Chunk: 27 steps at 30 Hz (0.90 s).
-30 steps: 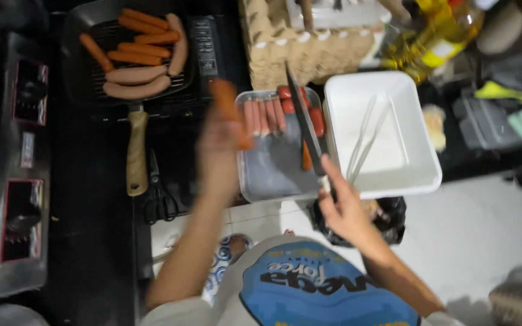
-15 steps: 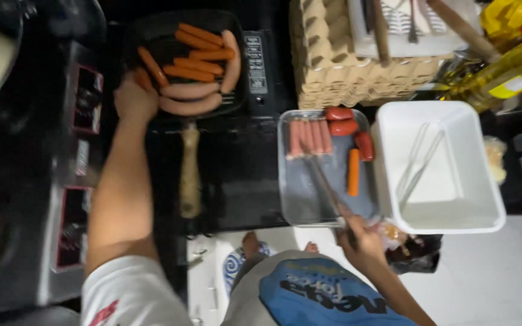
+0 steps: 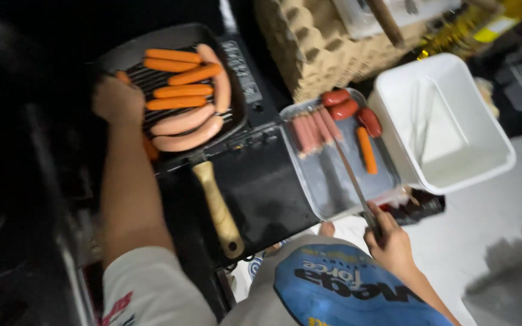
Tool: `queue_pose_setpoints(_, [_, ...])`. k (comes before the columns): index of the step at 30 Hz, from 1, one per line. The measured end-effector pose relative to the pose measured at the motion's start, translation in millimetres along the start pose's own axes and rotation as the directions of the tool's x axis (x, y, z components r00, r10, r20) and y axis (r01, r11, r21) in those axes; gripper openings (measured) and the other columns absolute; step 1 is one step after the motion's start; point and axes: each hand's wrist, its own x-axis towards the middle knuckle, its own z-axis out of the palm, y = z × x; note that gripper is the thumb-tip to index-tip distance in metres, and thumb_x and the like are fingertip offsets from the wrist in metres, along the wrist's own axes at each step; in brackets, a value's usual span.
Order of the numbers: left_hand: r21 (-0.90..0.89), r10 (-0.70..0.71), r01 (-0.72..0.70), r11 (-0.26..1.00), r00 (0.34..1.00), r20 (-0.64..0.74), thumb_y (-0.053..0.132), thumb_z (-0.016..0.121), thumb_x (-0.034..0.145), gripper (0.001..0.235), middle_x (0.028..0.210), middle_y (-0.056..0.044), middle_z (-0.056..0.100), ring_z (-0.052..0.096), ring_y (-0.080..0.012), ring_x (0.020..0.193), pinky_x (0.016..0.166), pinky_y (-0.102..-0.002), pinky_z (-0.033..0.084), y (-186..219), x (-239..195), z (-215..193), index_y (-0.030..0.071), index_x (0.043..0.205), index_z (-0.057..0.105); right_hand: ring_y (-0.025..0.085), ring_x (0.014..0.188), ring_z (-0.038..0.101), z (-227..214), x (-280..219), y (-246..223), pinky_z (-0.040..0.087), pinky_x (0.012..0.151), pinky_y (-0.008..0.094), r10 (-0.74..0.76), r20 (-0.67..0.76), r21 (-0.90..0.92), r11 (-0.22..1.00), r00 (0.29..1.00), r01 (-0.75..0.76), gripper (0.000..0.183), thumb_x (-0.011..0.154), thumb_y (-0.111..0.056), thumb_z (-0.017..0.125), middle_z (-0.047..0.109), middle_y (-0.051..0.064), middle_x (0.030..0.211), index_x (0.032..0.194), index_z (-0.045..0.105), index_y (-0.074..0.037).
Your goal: Cutting sausages with scissors and a knife and placing them on a grill pan
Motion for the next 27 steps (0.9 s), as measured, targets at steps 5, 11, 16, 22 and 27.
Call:
queue_pose_setpoints(5, [-0.491,0.579,-0.476,0.730,0.812,0.075,0.018,0.051,0.102,0.009,0.072,-0.004,0.059,0.064,-0.0189,0.061,0.035,-0.039,0.052,103,-109,-82,0.015,0.107,0.058,0.022,0.096,0.068,-2,9,6,0.051,0.086,0.031,-0.153,-0.305,0.084,0.979,0.940,0.186,0.062,0.086,-0.008,0.062,0.069,0.012,0.125,0.147,0.053,-0.007])
queue_pose_setpoints(11, [-0.021,0.930,-0.959,-0.284,-0.270,-0.251,0.025,0.064,0.088,0.012,0.080,-0.003,0.064,0.067,-0.0273,0.086,0.068,-0.040,0.057,226,-305,53,0.023,0.080,0.074,0.033,0.079,0.071,-7,27,32,0.056,0.066,0.043,-0.157,-0.573,0.227,0.913,0.805,0.339,0.065,0.088,-0.001,0.067,0.070,0.021,0.097,0.150,0.047,0.005])
queue_pose_setpoints(16, [0.001,0.936,-0.936,-0.351,-0.351,0.041,0.020,0.056,0.093,0.015,0.112,-0.005,0.055,0.054,-0.0276,0.105,0.085,-0.045,0.045,309,-369,204,0.024,0.101,0.069,0.027,0.070,0.067,-18,24,35,0.053,0.059,0.037,-0.131,-0.607,0.289,0.882,0.784,0.372,0.057,0.091,-0.005,0.063,0.069,0.018,0.093,0.146,0.049,0.002])
queue_pose_setpoints(22, [-0.050,0.915,-0.917,-0.395,-0.398,0.070,0.021,0.056,0.094,0.018,0.113,-0.004,0.060,0.056,-0.0270,0.109,0.087,-0.045,0.043,323,-373,195,0.026,0.106,0.068,0.021,0.068,0.066,-24,16,61,0.053,0.059,0.032,-0.107,-0.614,0.315,0.875,0.782,0.368,0.056,0.087,0.000,0.066,0.069,0.014,0.090,0.142,0.053,0.002])
queue_pose_setpoints(27, [-0.749,0.988,-0.647,0.143,0.048,0.146,0.029,0.067,0.095,0.023,0.099,-0.018,0.073,0.070,-0.0404,0.100,0.082,-0.051,0.056,318,-370,80,0.008,0.104,0.062,0.022,0.067,0.065,-44,23,76,0.053,0.058,0.033,-0.113,-0.610,0.335,0.860,0.784,0.385,0.054,0.090,-0.002,0.063,0.068,0.015,0.090,0.143,0.052,0.003])
